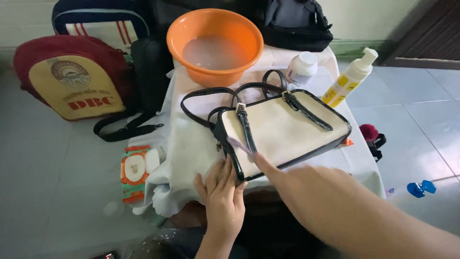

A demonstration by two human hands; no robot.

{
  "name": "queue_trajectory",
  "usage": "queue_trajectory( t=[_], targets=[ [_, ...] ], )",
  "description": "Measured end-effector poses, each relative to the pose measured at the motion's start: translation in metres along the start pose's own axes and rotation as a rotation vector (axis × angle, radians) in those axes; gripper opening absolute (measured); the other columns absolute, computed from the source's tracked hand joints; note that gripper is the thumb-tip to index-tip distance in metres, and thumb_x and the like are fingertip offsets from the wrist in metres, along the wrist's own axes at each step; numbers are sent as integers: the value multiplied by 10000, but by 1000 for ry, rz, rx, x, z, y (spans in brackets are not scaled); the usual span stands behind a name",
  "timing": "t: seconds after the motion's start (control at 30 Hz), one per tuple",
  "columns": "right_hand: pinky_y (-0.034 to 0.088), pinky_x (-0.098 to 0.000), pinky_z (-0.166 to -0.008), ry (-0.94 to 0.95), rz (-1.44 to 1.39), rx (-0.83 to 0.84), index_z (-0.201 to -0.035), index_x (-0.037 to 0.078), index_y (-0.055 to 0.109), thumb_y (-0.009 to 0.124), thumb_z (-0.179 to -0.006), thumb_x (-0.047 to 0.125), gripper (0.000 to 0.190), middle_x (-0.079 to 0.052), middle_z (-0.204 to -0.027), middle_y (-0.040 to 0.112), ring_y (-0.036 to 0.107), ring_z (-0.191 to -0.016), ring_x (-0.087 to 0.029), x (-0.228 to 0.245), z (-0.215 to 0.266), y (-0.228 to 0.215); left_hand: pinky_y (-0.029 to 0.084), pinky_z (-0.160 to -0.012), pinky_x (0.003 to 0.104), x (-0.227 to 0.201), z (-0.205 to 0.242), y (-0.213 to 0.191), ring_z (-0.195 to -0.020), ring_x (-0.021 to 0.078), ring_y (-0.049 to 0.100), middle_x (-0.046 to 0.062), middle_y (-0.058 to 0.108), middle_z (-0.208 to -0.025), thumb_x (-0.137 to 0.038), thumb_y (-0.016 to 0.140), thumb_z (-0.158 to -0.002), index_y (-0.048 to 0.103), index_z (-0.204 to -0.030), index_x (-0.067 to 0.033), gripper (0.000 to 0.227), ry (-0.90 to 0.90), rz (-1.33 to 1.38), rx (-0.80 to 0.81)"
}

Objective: Cleaning a leather handbag using a toothbrush and a cleaning cloth.

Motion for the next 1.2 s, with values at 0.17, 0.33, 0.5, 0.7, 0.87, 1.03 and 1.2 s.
queue_trajectory(
  t=[0.17, 0.33, 0.5, 0.7, 0.87, 1.03, 1.2],
  targets=[
    [598, -253, -873, 149, 13, 72, -1624, 534, -78, 446, -1037, 338, 811, 210, -1099, 737, 751, -983, -20, -38, 5, 56, 97, -1121, 651, 0, 0, -4, -1377, 297, 470, 110, 602, -1459, -253, 590, -972, 626, -1348, -48, 429, 19, -15, -5],
    [648, -139, -1041, 504, -11, 118, -1520, 607, 69, 278, -1048, 555, 518, 259, -1154, 770, 804, -1005, 102, -112, 8, 94, 87, -1124, 667, 0, 0, -2, -1388, 291, 448, 105, 593, -1469, -234, 627, -931, 621, -1345, -45, 454, 19, -29, 28],
    [679, -280, -821, 538, -356, -279, -1576, 508, 136, 422, -1004, 385, 651, 116, -1051, 757, 799, -892, -99, -92, -21, 147, 71, -1154, 635, 0, 0, -2, -1397, 266, 471, 93, 637, -1417, -199, 636, -917, 680, -1252, -15, 385, -16, -5, -4],
    [616, -327, -963, 571, -499, -472, -1590, 484, 326, 402, -1054, 400, 548, -79, -929, 839, 831, -810, -179, -132, -18, 98, 44, -1167, 586, -7, -2, -9, -1371, 309, 498, 157, 656, -1372, -142, 620, -921, 671, -1257, 20, 377, 5, 27, -27],
    [695, -260, -682, -67, -8, -665, -1521, 120, 349, 520, -895, 190, 653, -61, -1365, 505, 830, -730, -124, -76, -24, 114, 99, -1158, 634, -3, 2, -1, -1342, 295, 531, 122, 671, -1349, -214, 625, -943, 691, -1205, -28, 328, 30, -30, -62],
    [657, -383, -845, 488, -381, -217, -1629, 530, 99, 277, -1051, 433, 612, -98, -1111, 753, 797, -957, -241, -94, -13, 90, 93, -1152, 641, -2, 1, -1, -1378, 300, 486, 111, 637, -1407, -169, 615, -912, 668, -1264, -29, 383, 5, -17, -16],
    [693, -139, -804, 415, -331, -228, -1488, 741, 269, 507, -964, 392, 673, 230, -990, 799, 790, -745, 14, -125, -15, 119, 72, -1163, 630, -5, 2, -4, -1356, 291, 513, 100, 631, -1420, -227, 578, -970, 656, -1280, -43, 369, 40, -22, -42]
  ],
)
Point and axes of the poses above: each hand's wrist, its own z-axis away from the middle knuckle, its own y-axis out of the palm, x = y × z, the point moved 7 cm from there along -z, towards the middle knuckle
